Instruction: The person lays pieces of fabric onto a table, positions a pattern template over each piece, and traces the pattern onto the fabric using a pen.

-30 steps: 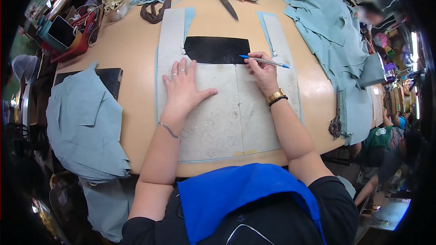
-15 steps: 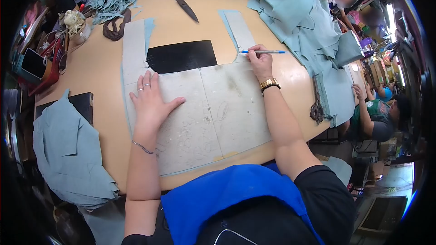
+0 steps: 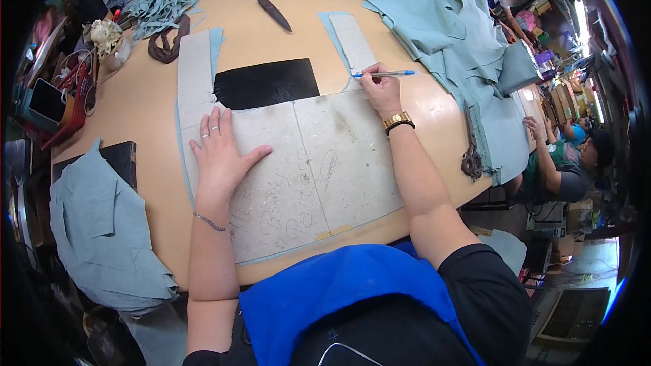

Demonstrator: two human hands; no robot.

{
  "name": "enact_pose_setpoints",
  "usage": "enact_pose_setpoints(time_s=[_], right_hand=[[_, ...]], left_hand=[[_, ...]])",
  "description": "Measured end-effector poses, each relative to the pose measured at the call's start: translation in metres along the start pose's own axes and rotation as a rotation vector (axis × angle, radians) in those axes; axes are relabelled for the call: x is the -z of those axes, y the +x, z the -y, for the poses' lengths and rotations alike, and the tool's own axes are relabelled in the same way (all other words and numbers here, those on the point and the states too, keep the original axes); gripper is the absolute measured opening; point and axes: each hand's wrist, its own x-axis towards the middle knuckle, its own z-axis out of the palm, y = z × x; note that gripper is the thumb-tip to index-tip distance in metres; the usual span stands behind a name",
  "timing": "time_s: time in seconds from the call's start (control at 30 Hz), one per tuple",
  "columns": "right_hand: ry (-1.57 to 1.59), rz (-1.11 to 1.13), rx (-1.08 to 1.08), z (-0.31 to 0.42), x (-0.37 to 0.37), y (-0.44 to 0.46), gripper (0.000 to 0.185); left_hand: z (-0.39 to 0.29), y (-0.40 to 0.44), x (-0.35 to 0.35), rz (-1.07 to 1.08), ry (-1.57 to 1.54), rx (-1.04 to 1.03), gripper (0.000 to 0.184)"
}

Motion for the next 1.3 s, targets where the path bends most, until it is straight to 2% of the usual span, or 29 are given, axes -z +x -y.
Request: enact_pose_setpoints(time_s=[0.43,0.5,0.6,0.7,0.73,0.8,0.83,0.87,0.97,1.07,1.3], right_hand=[[-0.079,0.012,0.019,0.007,0.000,0.000,0.010],[-0.095,0.027,0.014,0.003,0.002,0.002,0.011],[0.240,-0.007,-0.130,0.001,0.005,0.003,0.014],[0.207,-0.060,-0.125,0.012,0.026,-0.016,0.018],[-0.003,-0.043,-0.087,0.016,0.038,-0.028,0.020],[-0.420,0.003,-0.017,0.021,0.061,-0.053,0.028],[-0.430,-0.006,0.009,0.019,0.069,-0.063,0.030],[-0.439,-0.014,0.031,0.017,0.076,-0.073,0.033],[-0.433,-0.023,-0.042,0.030,0.079,-0.091,0.039],[-0.338,-0.007,-0.040,0.020,0.080,-0.086,0.041],[-0.184,-0.001,-0.171,0.019,0.081,-0.078,0.043]], left_hand=[[0.004,0.000,-0.005,-0.031,-0.013,-0.034,0.106],[0.006,0.000,-0.007,-0.056,-0.002,-0.052,0.098],[0.020,0.008,-0.021,-0.119,-0.035,-0.085,0.080],[0.051,0.023,-0.025,-0.156,-0.151,-0.182,0.061],[0.057,0.024,-0.025,-0.157,-0.204,-0.219,0.056],[0.062,0.014,0.000,-0.197,-0.207,-0.142,0.054],[0.066,0.009,0.010,-0.213,-0.203,-0.101,0.054],[0.073,0.008,0.012,-0.247,-0.188,-0.055,0.067],[0.087,0.007,0.005,-0.342,-0.140,0.004,0.083],[0.089,0.010,0.009,-0.286,-0.121,0.015,0.095],[0.092,0.013,0.006,-0.281,-0.147,0.018,0.097]])
